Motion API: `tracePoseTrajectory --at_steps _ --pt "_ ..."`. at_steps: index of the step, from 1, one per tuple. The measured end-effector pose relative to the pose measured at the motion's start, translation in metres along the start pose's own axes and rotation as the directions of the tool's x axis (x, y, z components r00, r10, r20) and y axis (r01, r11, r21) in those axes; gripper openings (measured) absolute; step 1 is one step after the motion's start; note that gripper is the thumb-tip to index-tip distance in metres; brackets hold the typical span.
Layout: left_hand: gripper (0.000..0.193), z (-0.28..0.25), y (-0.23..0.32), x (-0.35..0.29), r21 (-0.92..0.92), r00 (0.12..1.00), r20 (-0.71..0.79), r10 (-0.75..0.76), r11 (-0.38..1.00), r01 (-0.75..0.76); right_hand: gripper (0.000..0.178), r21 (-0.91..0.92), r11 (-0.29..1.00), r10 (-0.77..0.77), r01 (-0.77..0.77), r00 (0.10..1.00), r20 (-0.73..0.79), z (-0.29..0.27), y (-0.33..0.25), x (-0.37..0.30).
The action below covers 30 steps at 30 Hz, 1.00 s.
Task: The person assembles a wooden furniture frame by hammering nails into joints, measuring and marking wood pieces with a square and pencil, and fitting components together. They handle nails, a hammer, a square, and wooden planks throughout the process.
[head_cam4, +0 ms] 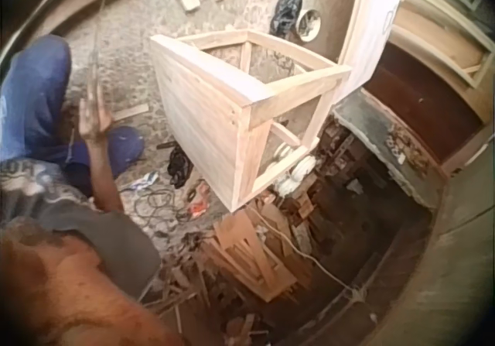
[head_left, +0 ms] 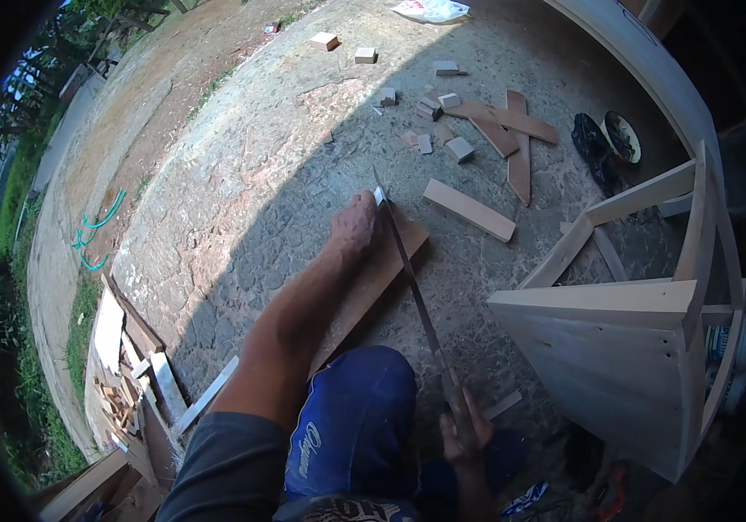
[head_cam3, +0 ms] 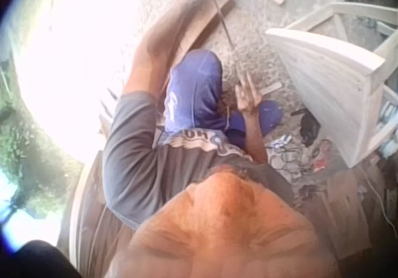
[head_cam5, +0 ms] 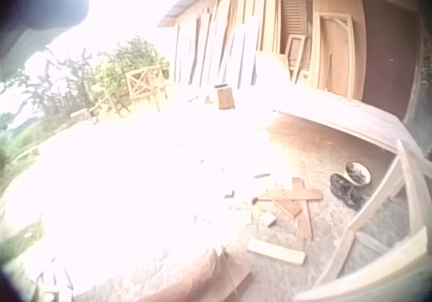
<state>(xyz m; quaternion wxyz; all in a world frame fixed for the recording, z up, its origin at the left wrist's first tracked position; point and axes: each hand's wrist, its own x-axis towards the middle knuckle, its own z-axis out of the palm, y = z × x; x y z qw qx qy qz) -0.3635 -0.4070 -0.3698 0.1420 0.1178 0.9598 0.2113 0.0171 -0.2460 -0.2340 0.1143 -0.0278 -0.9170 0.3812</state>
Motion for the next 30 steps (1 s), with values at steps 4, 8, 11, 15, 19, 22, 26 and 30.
tracePoseTrajectory --at_steps 4,8,11,15,19,22,26,30 --pt "0.026 0.003 0.005 0.000 -0.014 1.000 0.010 0.017 1.000 -0.016 0.052 0.399 0.913 0.149 -0.087 0.981 -0.128 0.073 0.014 0.152" --pt "0.028 0.002 0.015 0.004 0.036 0.999 -0.011 0.032 0.999 -0.031 0.056 0.256 0.965 0.087 -0.049 0.987 -0.137 0.075 0.017 0.158" --pt "0.026 0.003 0.003 0.006 0.044 1.000 -0.020 0.005 0.999 -0.004 0.056 0.081 0.996 0.047 -0.045 0.999 -0.022 0.032 0.018 0.044" --pt "0.025 0.000 0.004 0.000 0.060 0.999 -0.035 -0.008 0.998 0.010 0.052 0.093 0.990 0.108 -0.109 0.994 0.011 0.014 0.004 0.005" --pt "0.025 0.007 0.009 0.006 0.026 1.000 -0.007 0.018 1.000 -0.018 0.047 0.403 0.906 0.179 -0.132 0.981 -0.081 0.068 0.007 0.173" --pt "0.023 0.010 0.005 0.009 0.036 1.000 0.003 0.019 0.999 -0.019 0.050 0.387 0.903 0.219 -0.189 0.975 -0.034 0.077 0.010 0.183" --pt "0.023 0.016 -0.010 0.013 0.031 1.000 0.008 0.006 0.999 -0.006 0.054 0.095 0.988 0.120 -0.122 0.992 0.028 0.017 0.007 0.022" --pt "0.023 0.010 -0.007 0.003 0.043 0.999 -0.045 0.028 0.999 -0.026 0.054 0.156 0.970 0.182 -0.187 0.982 0.043 0.012 0.001 0.009"
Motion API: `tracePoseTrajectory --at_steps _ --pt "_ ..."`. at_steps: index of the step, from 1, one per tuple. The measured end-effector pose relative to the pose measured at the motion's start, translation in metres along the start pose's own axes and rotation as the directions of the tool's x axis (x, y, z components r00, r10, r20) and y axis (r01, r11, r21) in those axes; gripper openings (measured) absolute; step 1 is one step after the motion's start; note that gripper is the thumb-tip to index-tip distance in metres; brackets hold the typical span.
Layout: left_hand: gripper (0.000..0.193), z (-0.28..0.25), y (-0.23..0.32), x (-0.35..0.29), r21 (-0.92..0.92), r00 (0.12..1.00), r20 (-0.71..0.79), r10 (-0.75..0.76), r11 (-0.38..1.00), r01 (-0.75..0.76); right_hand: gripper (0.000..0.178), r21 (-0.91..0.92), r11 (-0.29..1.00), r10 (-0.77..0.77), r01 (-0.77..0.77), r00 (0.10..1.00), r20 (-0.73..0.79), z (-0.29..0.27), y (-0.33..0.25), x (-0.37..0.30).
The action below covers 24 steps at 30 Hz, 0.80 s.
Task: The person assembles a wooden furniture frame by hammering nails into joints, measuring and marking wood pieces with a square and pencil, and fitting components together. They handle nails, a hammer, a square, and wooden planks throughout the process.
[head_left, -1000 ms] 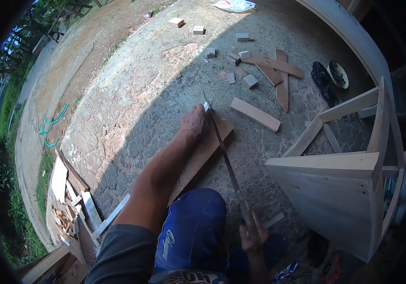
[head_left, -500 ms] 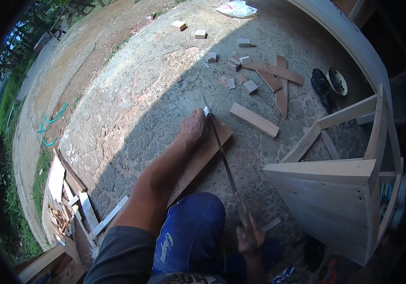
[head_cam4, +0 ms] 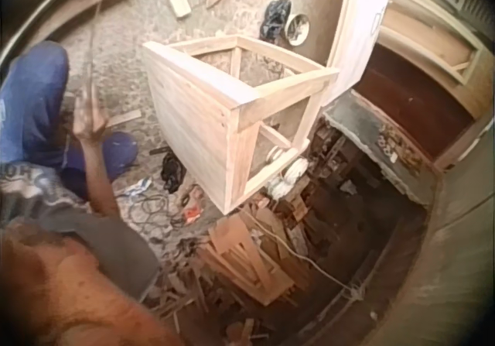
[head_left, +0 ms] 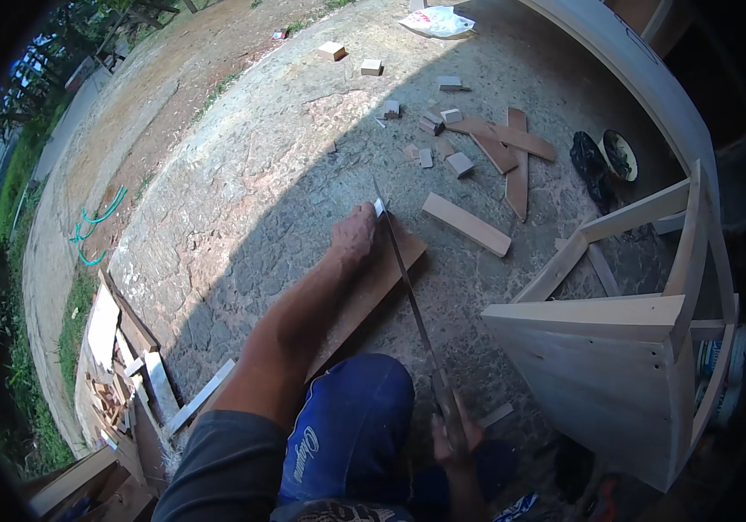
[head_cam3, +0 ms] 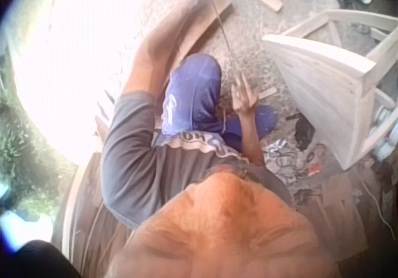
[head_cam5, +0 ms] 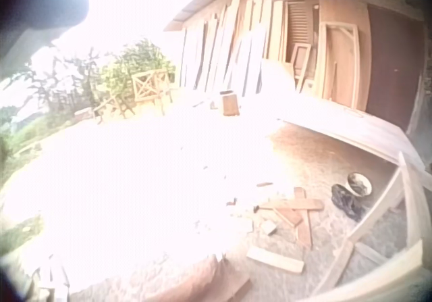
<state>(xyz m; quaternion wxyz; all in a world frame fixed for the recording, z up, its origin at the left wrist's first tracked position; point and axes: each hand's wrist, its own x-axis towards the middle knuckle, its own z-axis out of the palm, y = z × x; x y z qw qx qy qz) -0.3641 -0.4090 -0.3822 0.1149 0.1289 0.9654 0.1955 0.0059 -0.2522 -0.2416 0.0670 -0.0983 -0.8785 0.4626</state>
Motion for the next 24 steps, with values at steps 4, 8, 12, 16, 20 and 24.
tracePoseTrajectory --at_steps 4,8,12,16,20,24 --pt "0.024 0.000 0.012 0.005 -0.007 1.000 0.010 0.028 1.000 -0.028 0.054 0.238 0.971 -0.005 0.033 0.993 -0.117 0.057 -0.007 0.160" --pt "0.025 -0.002 0.008 0.002 -0.017 0.999 0.051 -0.009 1.000 0.010 0.053 0.190 0.973 -0.101 0.134 0.980 -0.171 0.065 -0.012 0.173" --pt "0.023 0.000 0.007 -0.001 -0.018 0.999 0.042 0.007 1.000 -0.006 0.054 0.229 0.967 -0.085 0.114 0.988 -0.132 0.063 -0.008 0.172" --pt "0.028 0.002 0.012 -0.002 -0.020 0.997 0.075 0.025 1.000 -0.023 0.054 0.198 0.975 -0.070 0.099 0.986 -0.150 0.054 0.004 0.147" --pt "0.033 0.007 -0.007 0.000 0.006 0.994 0.106 -0.019 1.000 0.018 0.054 0.011 0.995 -0.097 0.098 0.995 -0.029 -0.001 0.007 0.038" --pt "0.023 0.003 -0.003 -0.004 -0.040 0.999 0.036 0.037 0.999 -0.035 0.053 -0.060 0.989 -0.139 0.138 0.990 -0.019 -0.005 0.003 0.019"
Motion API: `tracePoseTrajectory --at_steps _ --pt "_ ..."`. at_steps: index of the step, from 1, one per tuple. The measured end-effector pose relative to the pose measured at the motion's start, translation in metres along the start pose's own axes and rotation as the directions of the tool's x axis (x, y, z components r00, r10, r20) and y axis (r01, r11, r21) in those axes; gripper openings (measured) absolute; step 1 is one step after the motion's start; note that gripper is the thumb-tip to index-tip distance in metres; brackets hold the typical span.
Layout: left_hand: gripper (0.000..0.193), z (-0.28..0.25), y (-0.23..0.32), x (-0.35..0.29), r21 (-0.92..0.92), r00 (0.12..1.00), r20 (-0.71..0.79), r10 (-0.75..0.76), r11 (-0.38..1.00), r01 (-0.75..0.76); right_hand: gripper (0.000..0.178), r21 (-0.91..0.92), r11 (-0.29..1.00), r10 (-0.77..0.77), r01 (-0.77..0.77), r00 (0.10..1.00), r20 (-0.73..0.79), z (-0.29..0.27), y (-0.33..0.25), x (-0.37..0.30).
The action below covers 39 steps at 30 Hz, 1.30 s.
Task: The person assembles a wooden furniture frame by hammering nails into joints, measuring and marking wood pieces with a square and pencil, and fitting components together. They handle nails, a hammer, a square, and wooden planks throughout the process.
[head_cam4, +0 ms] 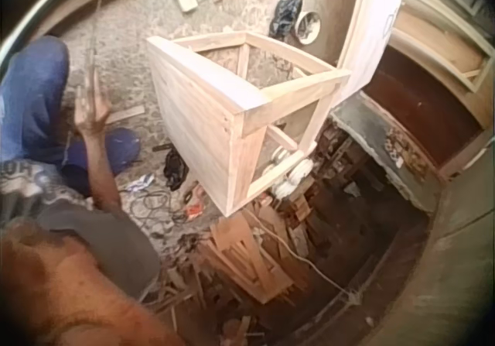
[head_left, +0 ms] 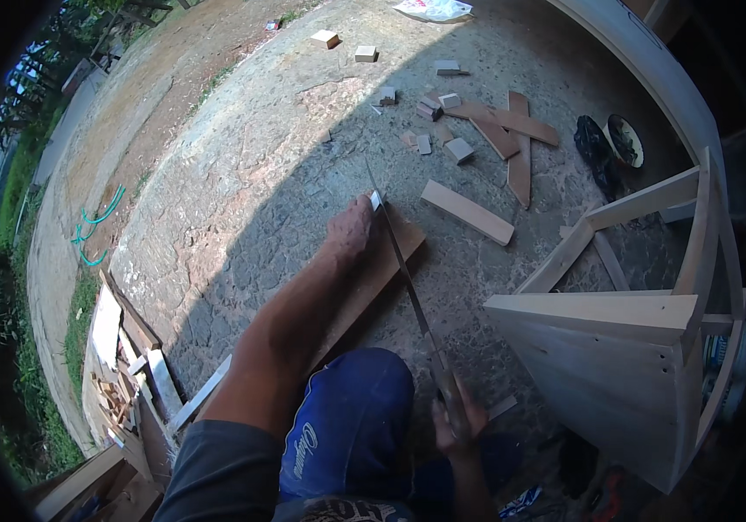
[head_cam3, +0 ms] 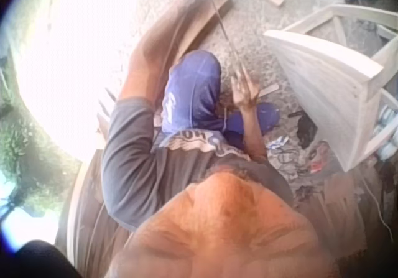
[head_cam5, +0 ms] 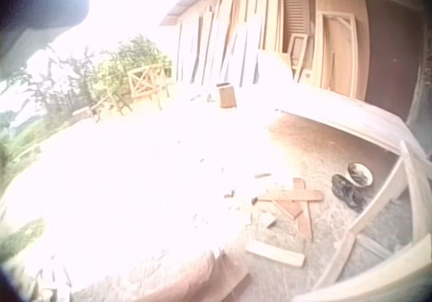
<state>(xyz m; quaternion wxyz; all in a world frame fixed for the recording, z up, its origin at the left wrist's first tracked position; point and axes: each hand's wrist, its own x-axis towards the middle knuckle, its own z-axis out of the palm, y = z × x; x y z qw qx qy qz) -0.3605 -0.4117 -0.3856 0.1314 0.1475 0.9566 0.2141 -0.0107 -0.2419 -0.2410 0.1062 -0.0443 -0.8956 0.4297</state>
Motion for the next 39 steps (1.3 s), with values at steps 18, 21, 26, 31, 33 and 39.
tracePoseTrajectory --at_steps 18,21,26,31,33,39 --pt "0.021 -0.003 0.011 0.003 0.034 0.996 0.068 -0.055 0.998 0.052 0.054 0.268 0.963 0.048 -0.002 0.986 -0.163 0.074 0.025 0.121" --pt "0.018 -0.001 0.012 0.010 0.036 0.997 0.051 -0.064 0.997 0.062 0.053 0.313 0.944 0.123 -0.101 0.991 -0.054 0.078 0.015 0.163" --pt "0.018 0.005 -0.007 0.004 0.012 0.998 0.027 -0.048 0.999 0.048 0.053 -0.017 0.999 0.031 -0.031 0.998 0.048 0.017 0.027 -0.009" --pt "0.017 0.000 -0.004 -0.001 0.017 0.998 -0.058 -0.001 1.000 0.002 0.055 -0.007 0.993 0.115 -0.115 0.988 0.100 0.037 0.022 0.025" --pt "0.018 0.002 0.006 0.002 0.043 1.000 0.001 -0.021 0.999 0.021 0.056 0.316 0.949 0.032 0.022 0.985 -0.168 0.079 0.027 0.130" --pt "0.019 0.003 0.003 0.015 0.026 0.999 0.038 -0.037 0.999 0.036 0.055 0.064 0.998 -0.001 0.005 0.998 -0.067 0.059 0.037 0.067"
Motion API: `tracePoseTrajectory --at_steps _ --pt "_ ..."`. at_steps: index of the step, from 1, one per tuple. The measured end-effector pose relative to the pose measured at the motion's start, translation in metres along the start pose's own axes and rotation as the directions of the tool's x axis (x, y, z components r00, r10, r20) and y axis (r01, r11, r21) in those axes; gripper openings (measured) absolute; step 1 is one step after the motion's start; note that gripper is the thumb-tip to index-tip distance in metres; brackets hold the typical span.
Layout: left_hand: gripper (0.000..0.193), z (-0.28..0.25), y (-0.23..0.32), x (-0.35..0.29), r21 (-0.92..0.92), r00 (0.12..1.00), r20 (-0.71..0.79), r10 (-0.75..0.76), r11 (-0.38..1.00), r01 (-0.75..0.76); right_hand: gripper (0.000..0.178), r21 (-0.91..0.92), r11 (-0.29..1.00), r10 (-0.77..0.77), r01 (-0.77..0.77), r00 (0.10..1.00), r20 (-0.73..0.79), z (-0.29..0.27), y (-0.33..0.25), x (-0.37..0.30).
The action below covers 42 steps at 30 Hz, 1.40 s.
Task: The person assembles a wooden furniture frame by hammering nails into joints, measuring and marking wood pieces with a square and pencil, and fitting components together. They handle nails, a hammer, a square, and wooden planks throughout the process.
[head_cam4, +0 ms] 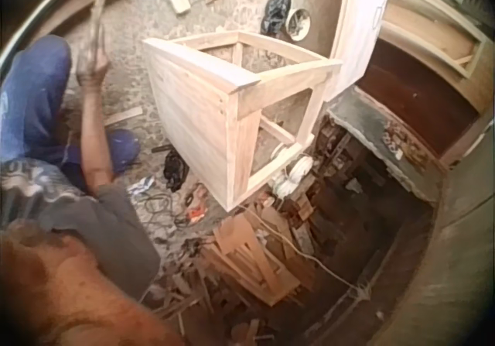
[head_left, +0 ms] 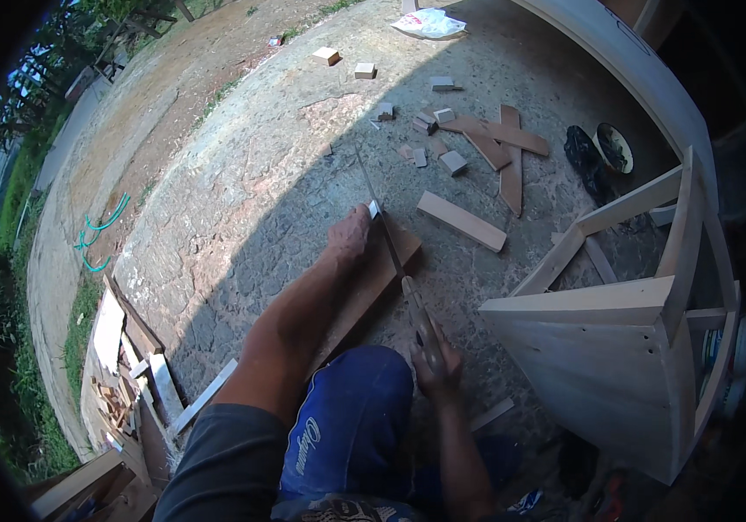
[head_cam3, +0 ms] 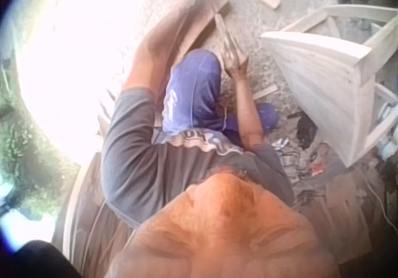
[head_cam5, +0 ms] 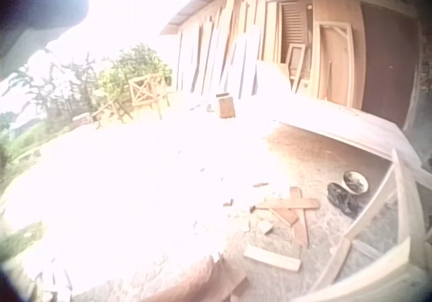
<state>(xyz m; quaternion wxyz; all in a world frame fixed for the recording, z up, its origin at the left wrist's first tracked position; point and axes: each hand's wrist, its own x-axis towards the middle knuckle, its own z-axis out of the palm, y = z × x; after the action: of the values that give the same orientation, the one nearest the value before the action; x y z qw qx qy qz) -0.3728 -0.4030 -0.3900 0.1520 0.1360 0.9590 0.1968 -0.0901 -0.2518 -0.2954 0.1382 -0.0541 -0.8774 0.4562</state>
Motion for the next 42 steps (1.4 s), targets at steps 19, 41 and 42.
tracePoseTrajectory --at_steps 19,41,42 --pt "0.023 -0.011 -0.003 -0.014 -0.001 0.999 0.019 -0.027 1.000 0.027 0.055 -0.196 0.977 -0.064 0.082 0.993 0.098 -0.047 -0.003 -0.101" --pt "0.025 -0.002 0.005 0.000 0.022 1.000 0.016 0.026 0.999 -0.026 0.057 0.211 0.976 0.062 -0.051 0.997 -0.046 0.042 0.002 0.085" --pt "0.024 -0.002 0.000 -0.001 0.021 1.000 0.021 0.022 1.000 -0.022 0.057 0.207 0.978 0.044 -0.033 0.998 -0.050 0.041 0.007 0.069"
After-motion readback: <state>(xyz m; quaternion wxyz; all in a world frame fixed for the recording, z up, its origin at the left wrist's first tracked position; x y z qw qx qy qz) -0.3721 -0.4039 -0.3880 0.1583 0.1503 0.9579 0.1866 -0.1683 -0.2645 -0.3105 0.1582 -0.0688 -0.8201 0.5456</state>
